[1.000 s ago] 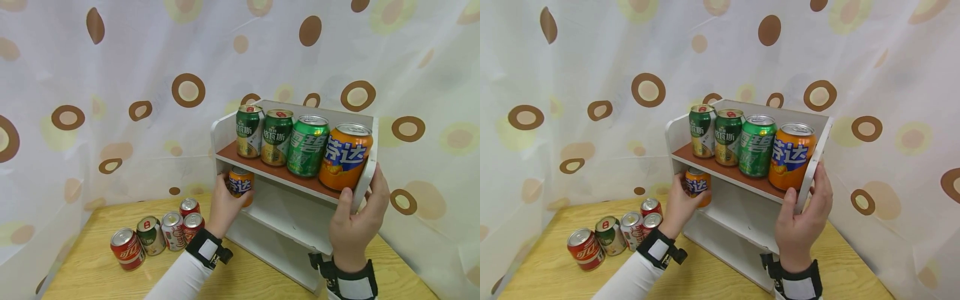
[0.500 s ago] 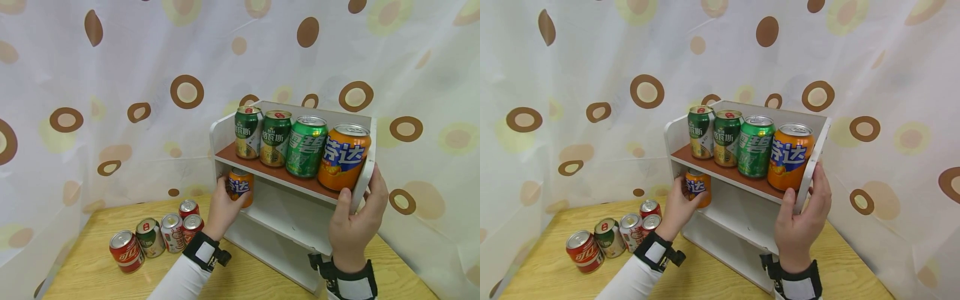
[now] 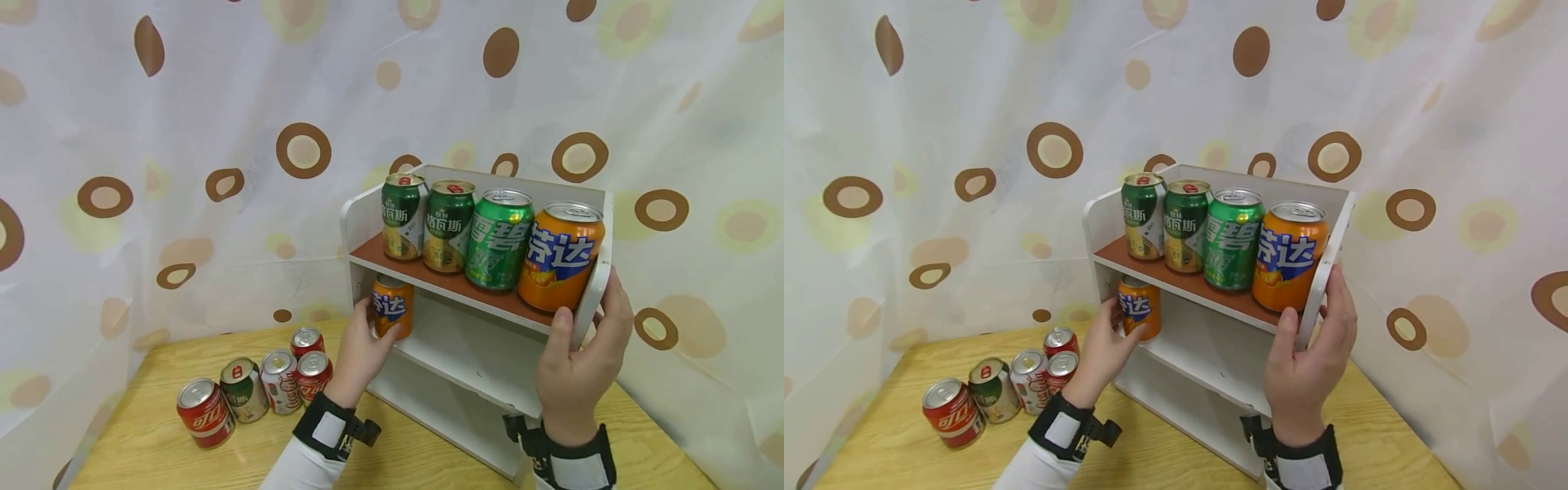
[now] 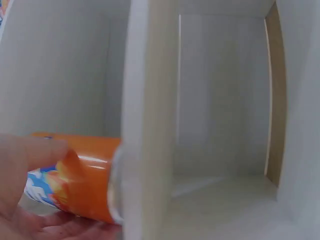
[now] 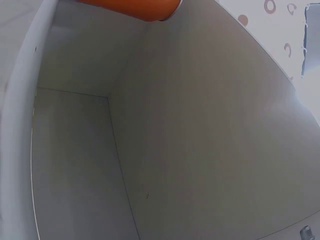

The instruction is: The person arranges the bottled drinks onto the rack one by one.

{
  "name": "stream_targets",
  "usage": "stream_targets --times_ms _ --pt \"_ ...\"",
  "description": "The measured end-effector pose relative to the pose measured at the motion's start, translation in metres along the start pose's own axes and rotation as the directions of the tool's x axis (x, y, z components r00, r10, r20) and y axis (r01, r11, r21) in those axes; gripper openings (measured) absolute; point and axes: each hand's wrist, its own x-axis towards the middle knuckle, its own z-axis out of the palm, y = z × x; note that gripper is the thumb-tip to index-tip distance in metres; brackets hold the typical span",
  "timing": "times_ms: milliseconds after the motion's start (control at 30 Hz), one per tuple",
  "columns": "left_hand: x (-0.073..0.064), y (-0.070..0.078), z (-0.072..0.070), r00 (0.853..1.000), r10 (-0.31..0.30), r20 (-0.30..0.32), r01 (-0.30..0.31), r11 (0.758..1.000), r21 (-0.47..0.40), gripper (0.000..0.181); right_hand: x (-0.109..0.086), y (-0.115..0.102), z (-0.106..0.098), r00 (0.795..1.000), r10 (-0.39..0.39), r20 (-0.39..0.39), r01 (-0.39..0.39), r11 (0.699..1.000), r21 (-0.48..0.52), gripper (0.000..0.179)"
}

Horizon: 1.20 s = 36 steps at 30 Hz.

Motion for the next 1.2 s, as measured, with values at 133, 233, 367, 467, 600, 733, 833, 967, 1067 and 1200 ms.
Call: stream_targets --times_ms 133,233,367,467,600,733,833,967,1067,1200 --pt "0.0 -0.006 0.002 1.0 0.024 -0.01 -0.024 1.0 -0.011 0.066 0.0 -0.001 0.0 1.0 0.003 0.001 -0.003 1.0 -0.003 0.054" --pt "0.001 -0.01 0.002 1.0 0.028 -0.01 -0.028 0.999 -0.016 0.066 0.0 -0.001 0.001 1.0 0.003 -0.002 -0.003 1.0 0.001 0.054" --pt "0.001 -0.012 0.003 1.0 0.027 -0.009 -0.027 0.999 -0.017 0.067 0.0 -0.002 0.001 1.0 0.003 -0.007 -0.002 1.0 0.003 0.054" --pt "0.001 -0.011 0.004 0.999 0.029 -0.016 -0.03 0.999 -0.022 0.066 0.0 -0.003 0.001 1.0 0.003 -0.005 -0.003 1.0 0.005 0.054" --pt "-0.001 -0.01 0.006 0.999 0.045 -0.013 -0.046 0.998 -0.037 0.065 0.001 -0.003 0.001 1.0 0.004 -0.002 -0.004 1.0 0.01 0.054" --pt "-0.004 -0.009 0.01 0.999 0.054 0.0 -0.054 0.997 -0.047 0.064 0.0 -0.003 0.001 1.0 0.004 -0.005 -0.004 1.0 0.012 0.054" --pt "-0.007 -0.007 0.013 0.999 0.048 0.01 -0.048 0.998 -0.052 0.065 0.0 -0.002 0.002 1.0 0.003 -0.005 -0.003 1.0 0.01 0.054" --pt "-0.01 -0.004 0.018 0.998 0.052 0.034 -0.05 0.997 -0.058 0.065 0.0 -0.003 0.002 1.0 0.005 -0.006 -0.005 1.0 0.008 0.054" --pt "-0.012 -0.001 0.022 0.997 0.052 0.051 -0.05 0.998 -0.05 0.066 0.0 -0.003 0.002 1.0 0.008 -0.008 -0.008 1.0 0.006 0.054" --pt "-0.016 0.002 0.029 0.996 0.053 0.065 -0.05 0.997 -0.053 0.067 0.0 -0.005 0.002 1.0 0.008 -0.009 -0.008 1.0 0.009 0.054"
